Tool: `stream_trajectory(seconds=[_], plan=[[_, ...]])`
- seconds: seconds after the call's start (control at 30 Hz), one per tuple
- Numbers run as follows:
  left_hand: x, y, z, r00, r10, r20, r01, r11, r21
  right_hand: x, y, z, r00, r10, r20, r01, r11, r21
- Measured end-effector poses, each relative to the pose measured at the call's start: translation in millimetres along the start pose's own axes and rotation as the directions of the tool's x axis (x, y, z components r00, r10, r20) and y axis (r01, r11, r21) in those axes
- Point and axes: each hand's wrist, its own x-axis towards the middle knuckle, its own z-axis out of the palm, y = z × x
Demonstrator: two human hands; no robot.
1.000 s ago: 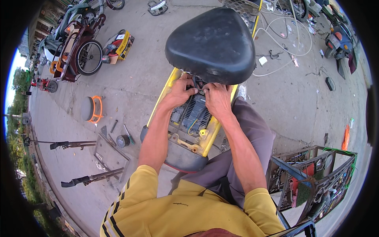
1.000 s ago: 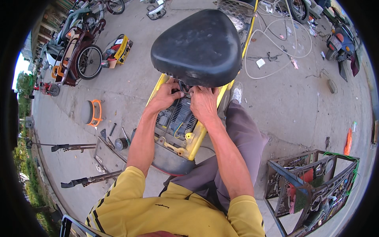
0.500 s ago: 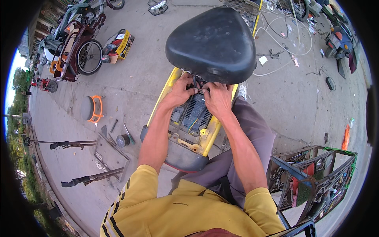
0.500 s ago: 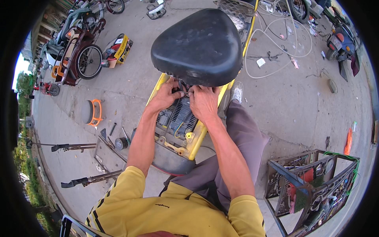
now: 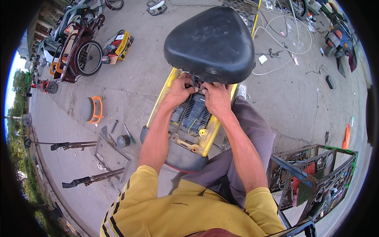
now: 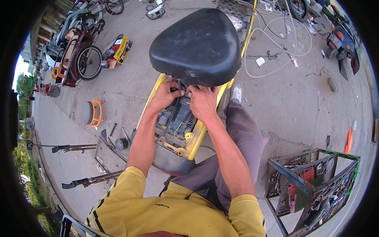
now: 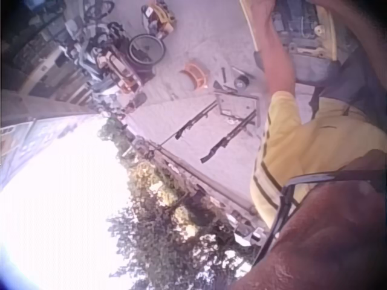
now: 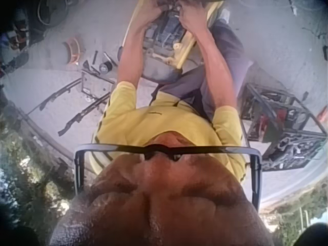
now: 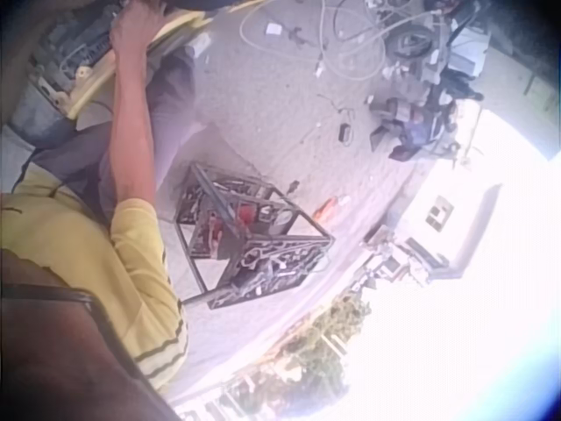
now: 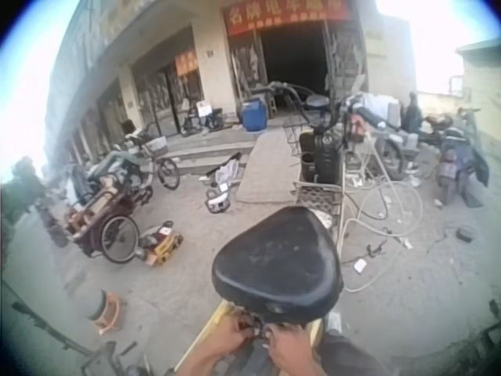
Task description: The person works on the exposed engine and wiring beneath the seat of a yellow moped. They repeatedly connect and disconnect wires and components under the seat, adjusting connections by hand throughout the clip.
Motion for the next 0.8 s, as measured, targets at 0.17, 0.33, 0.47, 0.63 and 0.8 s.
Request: stream_trajectory(seconds=[0.17,0.33,0.47,0.63,0.8], plan=[[0,6,-4,0.999,-0.031,0.032,0.027,0.995,0.097,0,-1,0,1.000,0.018,0.011,-0.018,1.000,-0.015],[-1,4,-4,0.999,-0.009,0.036,0.005,0.996,0.093,1,-5,0,0.998,0.059,0.027,-0.059,0.998,-0.011],[0,8,-4,0.997,-0.026,0.075,0.023,0.999,0.042,0,-7,1,0.996,0.081,-0.025,-0.080,0.997,0.014],[-3,15,-3,0.995,-0.031,0.099,0.037,0.998,-0.055,0,-7,4,0.996,0.084,-0.024,-0.084,0.996,0.000],[-4,17,-1,0.995,-0.028,0.092,0.035,0.996,-0.080,0,-6,3,0.997,0.052,-0.051,-0.052,0.999,-0.001]])
